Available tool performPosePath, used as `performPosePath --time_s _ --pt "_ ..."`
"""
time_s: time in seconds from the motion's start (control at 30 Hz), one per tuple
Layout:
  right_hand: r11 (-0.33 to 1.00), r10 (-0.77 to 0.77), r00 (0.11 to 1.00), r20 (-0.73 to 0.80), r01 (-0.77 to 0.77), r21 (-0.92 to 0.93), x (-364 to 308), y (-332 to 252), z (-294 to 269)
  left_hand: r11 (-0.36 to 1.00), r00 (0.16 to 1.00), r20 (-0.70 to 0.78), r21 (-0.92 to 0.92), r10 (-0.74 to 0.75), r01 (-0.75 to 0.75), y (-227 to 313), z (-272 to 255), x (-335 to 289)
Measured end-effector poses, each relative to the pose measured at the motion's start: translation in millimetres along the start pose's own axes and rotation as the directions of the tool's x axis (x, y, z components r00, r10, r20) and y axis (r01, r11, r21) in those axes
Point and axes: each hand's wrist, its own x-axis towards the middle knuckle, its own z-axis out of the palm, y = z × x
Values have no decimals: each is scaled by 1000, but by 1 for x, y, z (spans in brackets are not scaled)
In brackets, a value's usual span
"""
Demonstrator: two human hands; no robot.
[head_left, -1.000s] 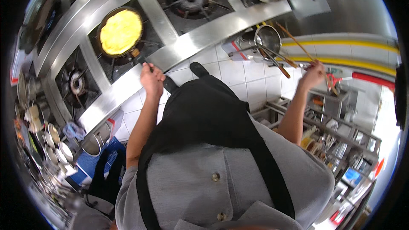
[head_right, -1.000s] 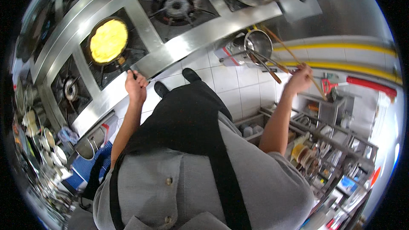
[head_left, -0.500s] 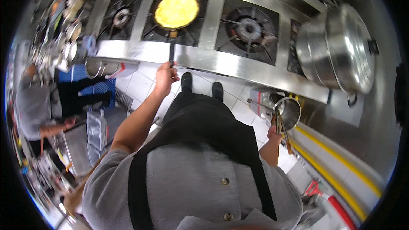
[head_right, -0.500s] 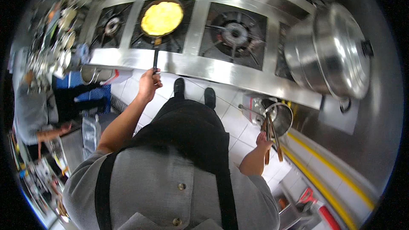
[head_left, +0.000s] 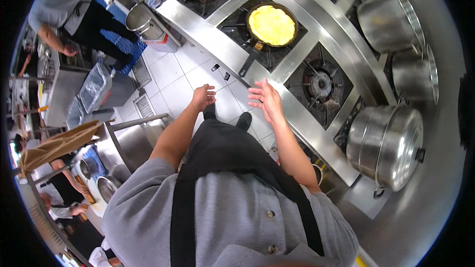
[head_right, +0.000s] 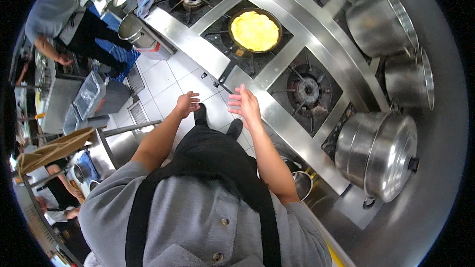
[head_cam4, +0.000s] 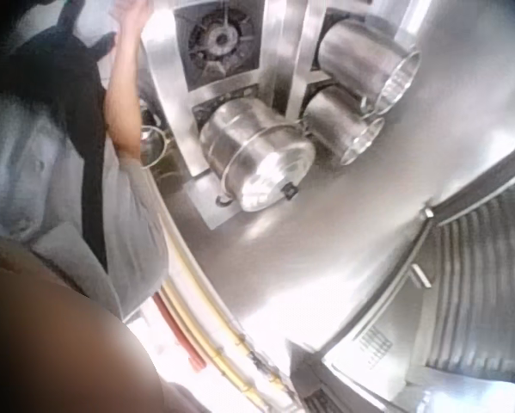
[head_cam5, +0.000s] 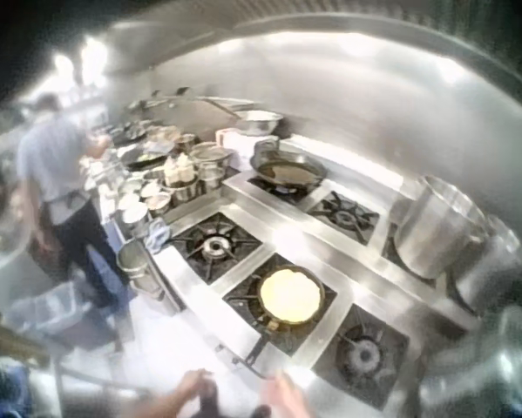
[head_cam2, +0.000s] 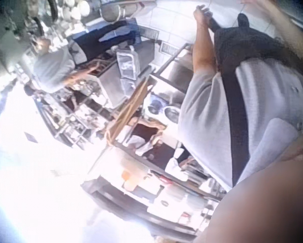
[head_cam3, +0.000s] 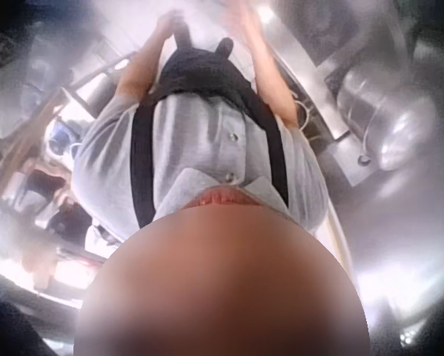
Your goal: The person cooks a yellow egg mixture in a small frying pan on a gas stove, using chopsticks to stir and shape the omelette. The person repeatedly lifts and tilts the pan to check the underside and adjust cooking. The omelette remains in the pan throughout the clip.
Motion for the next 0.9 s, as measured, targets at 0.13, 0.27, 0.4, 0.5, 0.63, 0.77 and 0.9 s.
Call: performPosePath --time_s 0.13,0.27,0.4,0.5,0.63,0.77,0.9 --pt "958 172 985 -4 -166 232 44 3 39 985 997 -54 -163 -60 50 -12 2 72" --pt "926 159 987 -19 -142 350 69 12 52 862 998 -22 -505 -66 46 16 35 98" --pt "953 197 979 -59 -177 247 75 8 62 763 999 16 -646 -33 35 28 56 161" --pt "967 189 973 -133 -160 197 75 3 69 670 990 63 -730 -124 130 18 52 208" --pt "959 179 971 -160 -135 250 73 5 73 682 983 55 -712 -178 164 9 49 220" --pt "955 181 972 -150 -137 263 73 6 79 662 996 -11 -747 -90 52 10 56 202" --pt "963 178 971 -160 -139 229 73 3 83 668 995 -62 -745 -82 9 7 60 203"
